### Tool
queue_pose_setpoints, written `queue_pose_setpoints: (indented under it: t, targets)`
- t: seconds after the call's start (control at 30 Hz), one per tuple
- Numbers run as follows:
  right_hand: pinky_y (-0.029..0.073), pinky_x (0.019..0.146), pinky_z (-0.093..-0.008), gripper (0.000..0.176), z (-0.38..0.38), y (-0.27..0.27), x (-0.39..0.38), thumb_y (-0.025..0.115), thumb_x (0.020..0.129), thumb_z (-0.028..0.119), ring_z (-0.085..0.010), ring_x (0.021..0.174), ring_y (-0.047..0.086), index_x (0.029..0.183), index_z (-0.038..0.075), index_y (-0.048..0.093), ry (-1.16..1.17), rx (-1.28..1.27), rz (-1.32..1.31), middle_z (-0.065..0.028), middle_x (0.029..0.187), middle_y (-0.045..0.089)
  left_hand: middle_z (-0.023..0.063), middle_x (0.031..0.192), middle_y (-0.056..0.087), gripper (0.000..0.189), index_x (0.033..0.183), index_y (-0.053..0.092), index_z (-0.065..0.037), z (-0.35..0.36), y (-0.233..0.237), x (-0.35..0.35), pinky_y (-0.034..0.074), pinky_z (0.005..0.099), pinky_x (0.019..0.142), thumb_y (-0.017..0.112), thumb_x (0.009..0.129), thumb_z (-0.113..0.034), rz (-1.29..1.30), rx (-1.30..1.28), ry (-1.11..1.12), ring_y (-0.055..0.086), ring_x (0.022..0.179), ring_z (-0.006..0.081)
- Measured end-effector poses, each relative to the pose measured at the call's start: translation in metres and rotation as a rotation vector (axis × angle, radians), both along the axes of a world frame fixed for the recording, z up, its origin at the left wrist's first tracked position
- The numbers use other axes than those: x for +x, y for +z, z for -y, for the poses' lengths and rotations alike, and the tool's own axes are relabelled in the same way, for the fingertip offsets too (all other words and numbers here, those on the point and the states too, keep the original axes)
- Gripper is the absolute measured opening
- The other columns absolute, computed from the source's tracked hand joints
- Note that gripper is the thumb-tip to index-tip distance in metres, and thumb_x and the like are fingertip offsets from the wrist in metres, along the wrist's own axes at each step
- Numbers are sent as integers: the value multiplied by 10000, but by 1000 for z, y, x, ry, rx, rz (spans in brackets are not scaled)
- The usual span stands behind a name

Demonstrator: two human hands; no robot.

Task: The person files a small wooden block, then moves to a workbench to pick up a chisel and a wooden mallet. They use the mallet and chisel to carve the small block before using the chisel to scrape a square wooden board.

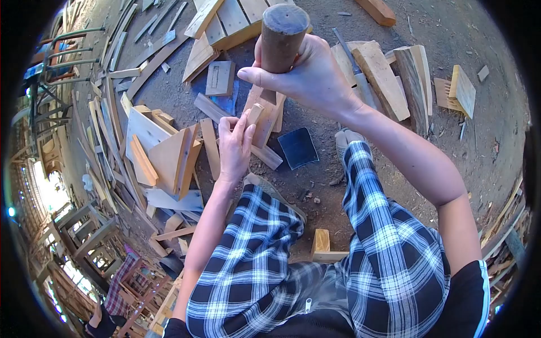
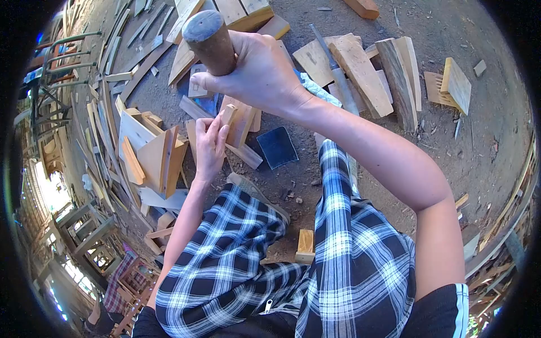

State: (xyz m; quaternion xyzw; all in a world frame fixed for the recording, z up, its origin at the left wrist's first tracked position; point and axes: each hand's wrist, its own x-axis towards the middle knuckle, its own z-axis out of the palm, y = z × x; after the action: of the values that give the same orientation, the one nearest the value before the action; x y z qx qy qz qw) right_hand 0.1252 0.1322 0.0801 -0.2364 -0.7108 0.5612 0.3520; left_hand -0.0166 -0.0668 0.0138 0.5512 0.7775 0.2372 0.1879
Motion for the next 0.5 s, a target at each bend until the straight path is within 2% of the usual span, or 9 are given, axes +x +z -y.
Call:
queue_pose_setpoints:
  t: [0.13,0.37,0.5]
  targets:
    - [504,586,-271,331,5,6,-3,804,783,337,-85,604,621,791,49,640,12,-3,-29,-26,668,661,118,976,507,384,1312,570,-42,0,1,2,457,398,819,598,941,-138,-142,-44,-59,513,923,274]
    - [512,592,-282,328,9,14,-10,797,785,310,-96,604,619,790,26,632,14,-2,-42,-48,659,654,106,956,502,393,1292,581,-47,0,-3,8,461,387,791,632,908,-112,-175,52,-86,510,904,270]
    - [514,592,-287,324,10,15,-12,789,791,307,-98,603,619,795,23,633,-7,-15,-72,-52,656,652,96,934,499,387,1269,599,-46,-4,-5,5,461,374,770,653,891,-109,-178,75,-28,511,890,254]
